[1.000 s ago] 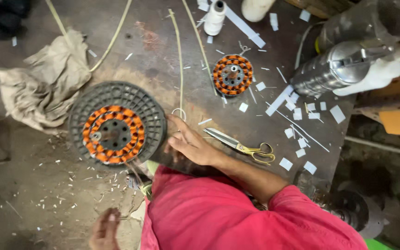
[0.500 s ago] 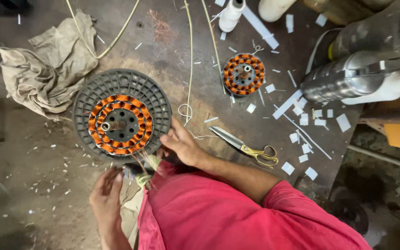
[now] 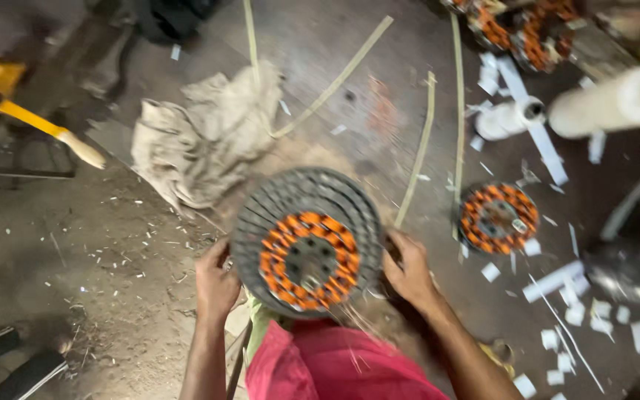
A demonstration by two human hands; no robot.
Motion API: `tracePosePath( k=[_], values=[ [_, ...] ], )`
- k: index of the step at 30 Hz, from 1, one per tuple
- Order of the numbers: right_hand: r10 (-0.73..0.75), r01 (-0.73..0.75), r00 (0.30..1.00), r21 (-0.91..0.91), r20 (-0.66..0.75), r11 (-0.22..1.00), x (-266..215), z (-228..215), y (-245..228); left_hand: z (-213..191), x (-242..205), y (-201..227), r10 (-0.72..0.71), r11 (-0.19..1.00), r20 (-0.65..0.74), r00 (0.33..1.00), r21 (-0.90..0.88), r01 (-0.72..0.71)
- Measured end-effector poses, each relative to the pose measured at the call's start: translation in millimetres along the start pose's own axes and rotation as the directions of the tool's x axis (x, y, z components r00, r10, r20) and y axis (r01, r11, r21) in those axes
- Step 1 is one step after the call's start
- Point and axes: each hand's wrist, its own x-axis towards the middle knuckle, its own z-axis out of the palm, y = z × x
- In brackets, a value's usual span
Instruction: The person assembles a motor stator by inserting copper wire ends into slots, tying them with white string, and trimming excess wire with scissors. They handle multiple stator components and use a wooden stick to adjust the wires.
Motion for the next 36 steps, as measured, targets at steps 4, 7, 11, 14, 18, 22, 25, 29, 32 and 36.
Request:
tracePosePath(
  k=[4,7,11,14,18,22,25,29,32,36],
  values=[
    [-0.294,0.269,0.946,-0.176,-0.138,0.947,-7,23,32,-15,64,15,0.062,0.978,-0.041,0.997,0.202,-0.052],
    [0.045,-0.047,0.983,-0.003,-0.177,0.999,-22,32,60,-5,114,24,0.384,0.854,0.064,0.921,0.355,-0.381],
    [0.055,-0.055,0.983,0.008,-0.173,0.998,-34,28,91,46,174,29,0.526,0.589,0.288,0.800,0.555,-0.587],
    [-0.015,-0.003,0.978,-0.085,-0.209,0.996,-36,37,84,68,201,31,0.521,0.409,0.320,0.791,0.720,-0.561],
    [-0.132,0.080,0.978,-0.294,-0.164,0.952,-11,31,58,67,218,50,0.451,0.707,0.158,0.878,0.538,-0.460],
    [-0.164,0.117,0.976,-0.285,-0.146,0.951,-1,30,21,34,214,105,0.455,0.880,0.084,0.886,0.105,-0.462],
    [-0.232,0.186,0.960,-0.260,-0.156,0.947,7,28,2,10,188,160,0.588,0.807,0.090,0.804,-0.003,-0.590],
    [-0.170,0.131,0.978,-0.270,-0.125,0.954,11,17,-21,12,129,222,0.710,0.658,0.182,0.681,0.175,-0.732],
    [0.084,-0.020,0.994,0.614,-0.075,0.789,8,-8,-50,32,81,263,0.760,0.490,0.327,0.561,0.277,-0.826],
    [-0.095,0.154,0.986,0.962,-0.135,0.226,-36,-53,-84,70,23,282,0.699,0.345,0.573,0.429,0.256,-0.903]
  ],
)
